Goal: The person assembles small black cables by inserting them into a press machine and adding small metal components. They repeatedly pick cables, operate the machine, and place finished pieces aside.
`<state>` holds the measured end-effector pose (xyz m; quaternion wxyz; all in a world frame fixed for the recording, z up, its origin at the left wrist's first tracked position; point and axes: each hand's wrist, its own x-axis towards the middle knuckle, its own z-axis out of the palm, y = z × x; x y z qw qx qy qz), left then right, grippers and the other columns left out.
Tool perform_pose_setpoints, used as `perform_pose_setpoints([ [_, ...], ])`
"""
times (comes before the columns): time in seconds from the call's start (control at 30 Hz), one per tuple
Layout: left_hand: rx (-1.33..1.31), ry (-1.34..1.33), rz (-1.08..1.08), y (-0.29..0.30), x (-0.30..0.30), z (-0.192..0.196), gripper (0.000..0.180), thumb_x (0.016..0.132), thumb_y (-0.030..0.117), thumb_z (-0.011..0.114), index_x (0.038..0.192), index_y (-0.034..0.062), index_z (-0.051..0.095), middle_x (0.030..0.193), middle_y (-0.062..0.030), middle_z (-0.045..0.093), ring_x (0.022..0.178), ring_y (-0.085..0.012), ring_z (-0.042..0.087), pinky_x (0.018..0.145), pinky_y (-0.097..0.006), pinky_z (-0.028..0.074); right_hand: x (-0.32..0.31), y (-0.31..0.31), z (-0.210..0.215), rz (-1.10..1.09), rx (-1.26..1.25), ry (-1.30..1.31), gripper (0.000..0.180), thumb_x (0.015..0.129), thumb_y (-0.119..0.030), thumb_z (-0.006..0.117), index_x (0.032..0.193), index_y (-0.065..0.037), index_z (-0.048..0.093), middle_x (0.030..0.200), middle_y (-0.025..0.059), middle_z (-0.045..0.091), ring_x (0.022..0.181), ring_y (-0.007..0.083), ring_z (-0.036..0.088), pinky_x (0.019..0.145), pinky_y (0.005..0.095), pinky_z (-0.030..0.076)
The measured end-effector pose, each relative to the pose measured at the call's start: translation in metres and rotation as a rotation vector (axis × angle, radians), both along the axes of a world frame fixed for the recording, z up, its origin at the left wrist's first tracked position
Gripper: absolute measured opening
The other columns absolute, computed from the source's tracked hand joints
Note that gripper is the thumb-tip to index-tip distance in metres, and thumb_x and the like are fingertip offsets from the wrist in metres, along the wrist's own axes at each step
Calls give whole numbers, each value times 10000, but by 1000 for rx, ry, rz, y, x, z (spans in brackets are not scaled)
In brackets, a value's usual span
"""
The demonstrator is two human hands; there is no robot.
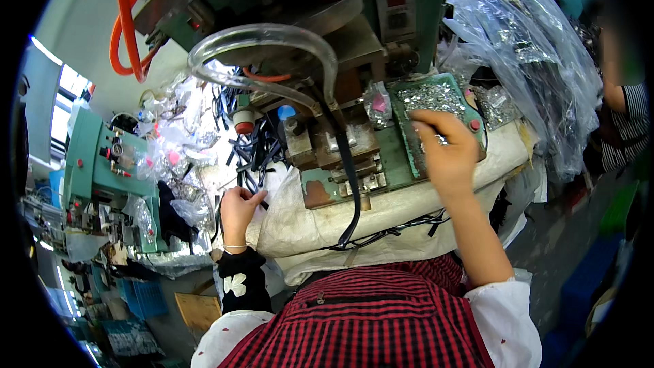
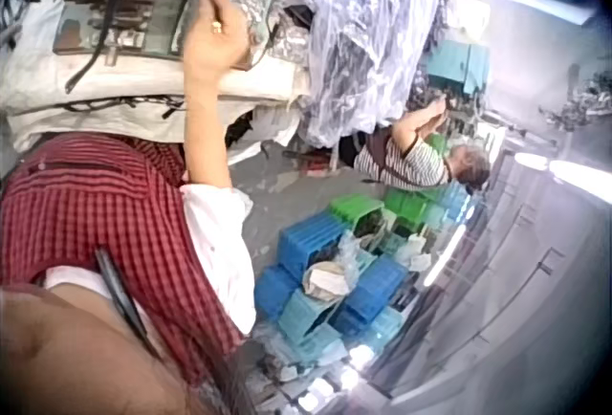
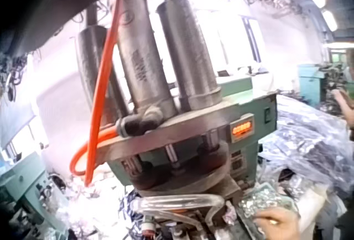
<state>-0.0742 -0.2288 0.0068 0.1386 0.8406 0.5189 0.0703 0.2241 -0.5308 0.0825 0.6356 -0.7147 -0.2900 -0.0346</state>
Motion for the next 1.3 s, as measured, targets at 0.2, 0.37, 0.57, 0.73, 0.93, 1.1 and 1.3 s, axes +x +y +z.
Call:
perform_pose_setpoints([
  [0.2,-132,-47,18,30,-27,-19,198,685,213,758,718,41,664,674,-161,667,674,-333,679,633,-424,521,-38,68,21,212,211,255,281,850,22,710,1128,25,668,994,90,712,903,130,654,812,264,507],
  [0.37,31,-34,-11,25,-30,11,346,709,102,685,1042,35,616,774,-138,665,724,-333,666,690,-429,521,-47,65,41,271,304,371,406,871,28,681,1255,44,549,936,59,683,882,87,620,824,230,486],
  [0.57,-209,-705,-43,26,9,29,250,959,98,635,1192,8,657,701,-5,590,557,-66,494,506,-227,389,-61,65,57,308,392,448,411,874,29,659,1266,39,534,943,59,679,884,83,611,818,227,476],
  [0.73,-265,-1070,39,16,48,30,186,1016,169,598,1112,20,655,720,-17,613,523,-58,474,465,-209,338,-56,67,53,361,352,418,414,875,14,686,1262,26,540,941,48,679,882,77,604,802,222,469],
  [0.93,-250,-1469,-698,-95,79,162,149,1005,64,555,1136,-6,545,1005,-179,665,851,-203,638,692,-306,555,-55,65,39,293,351,538,454,879,-29,728,1289,19,539,922,23,676,872,54,588,767,202,454],
  [1.1,170,-1358,-647,-98,115,177,86,987,32,599,1038,-36,585,972,-196,702,738,-178,648,659,-270,560,-62,71,40,312,462,715,467,880,-12,714,1305,39,526,950,24,686,883,71,596,806,208,459],
  [1.3,17,-1396,-570,-97,120,178,114,919,-70,642,1024,-61,598,969,-229,707,864,-256,705,792,-381,586,-65,58,61,351,434,788,478,886,28,637,1347,35,512,1109,76,678,914,76,589,795,217,469],
])
